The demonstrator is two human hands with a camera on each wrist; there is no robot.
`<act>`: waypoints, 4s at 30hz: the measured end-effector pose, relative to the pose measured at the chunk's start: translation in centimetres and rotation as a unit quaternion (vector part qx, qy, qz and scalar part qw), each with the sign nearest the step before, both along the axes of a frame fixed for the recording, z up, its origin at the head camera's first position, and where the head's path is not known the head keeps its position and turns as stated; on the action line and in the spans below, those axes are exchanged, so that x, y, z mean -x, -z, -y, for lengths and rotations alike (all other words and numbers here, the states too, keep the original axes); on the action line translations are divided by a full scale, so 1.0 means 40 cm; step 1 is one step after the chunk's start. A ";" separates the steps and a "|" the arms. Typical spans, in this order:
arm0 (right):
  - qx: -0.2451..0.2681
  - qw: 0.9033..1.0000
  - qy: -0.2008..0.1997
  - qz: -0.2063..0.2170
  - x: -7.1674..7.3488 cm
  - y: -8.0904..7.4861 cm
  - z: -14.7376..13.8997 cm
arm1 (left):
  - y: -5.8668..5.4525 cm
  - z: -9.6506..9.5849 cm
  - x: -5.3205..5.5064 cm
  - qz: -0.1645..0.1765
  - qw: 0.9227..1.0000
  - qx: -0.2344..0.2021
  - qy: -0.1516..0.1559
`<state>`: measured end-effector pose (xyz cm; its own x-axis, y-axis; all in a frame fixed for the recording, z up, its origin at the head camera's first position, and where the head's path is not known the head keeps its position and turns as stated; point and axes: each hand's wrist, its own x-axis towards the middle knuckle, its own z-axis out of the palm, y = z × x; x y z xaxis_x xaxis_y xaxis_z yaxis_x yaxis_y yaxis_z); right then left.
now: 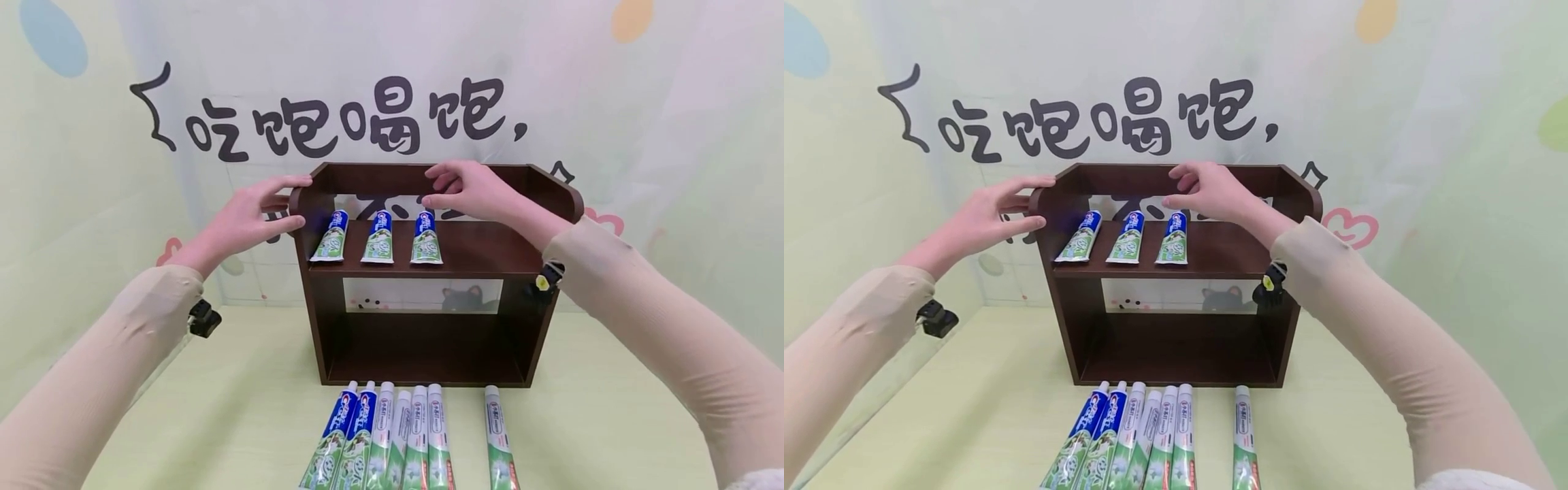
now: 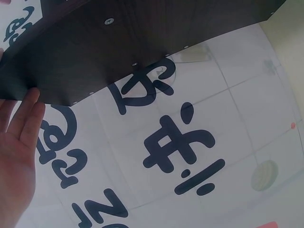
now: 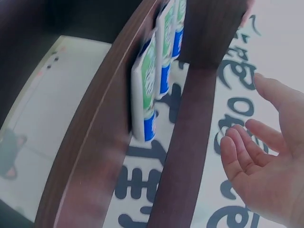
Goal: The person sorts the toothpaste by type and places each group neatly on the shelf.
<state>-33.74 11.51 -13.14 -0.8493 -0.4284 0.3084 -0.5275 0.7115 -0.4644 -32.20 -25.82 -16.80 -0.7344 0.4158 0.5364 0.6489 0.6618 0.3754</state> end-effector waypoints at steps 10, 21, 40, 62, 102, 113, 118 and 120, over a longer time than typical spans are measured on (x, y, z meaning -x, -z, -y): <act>0.044 0.998 -0.026 -0.043 -0.041 0.037 0.026 | 0.004 0.005 0.003 -0.006 1.000 0.001 0.003; 0.089 0.994 -0.036 -0.052 -0.073 0.070 0.045 | 0.000 0.001 0.004 -0.009 1.000 0.000 0.004; 0.108 0.988 -0.095 -0.063 -0.129 0.156 0.113 | 0.001 -0.001 0.002 -0.010 1.000 -0.004 0.012; 0.112 0.982 -0.148 -0.036 -0.167 0.296 0.205 | -0.001 0.000 0.000 -0.015 1.000 -0.005 0.011; 0.144 0.982 -0.106 0.066 -0.188 0.577 0.267 | 0.001 -0.002 0.001 -0.008 1.000 0.000 0.007; 0.134 0.982 -0.100 0.089 -0.178 0.624 0.263 | -0.002 -0.003 -0.002 -0.010 1.000 0.001 0.005; 0.136 0.981 -0.103 0.090 -0.176 0.638 0.259 | -0.005 -0.003 -0.003 -0.012 1.000 0.002 0.006; 0.132 0.982 -0.100 0.093 -0.175 0.643 0.258 | -0.005 -0.003 -0.002 -0.013 1.000 0.002 0.008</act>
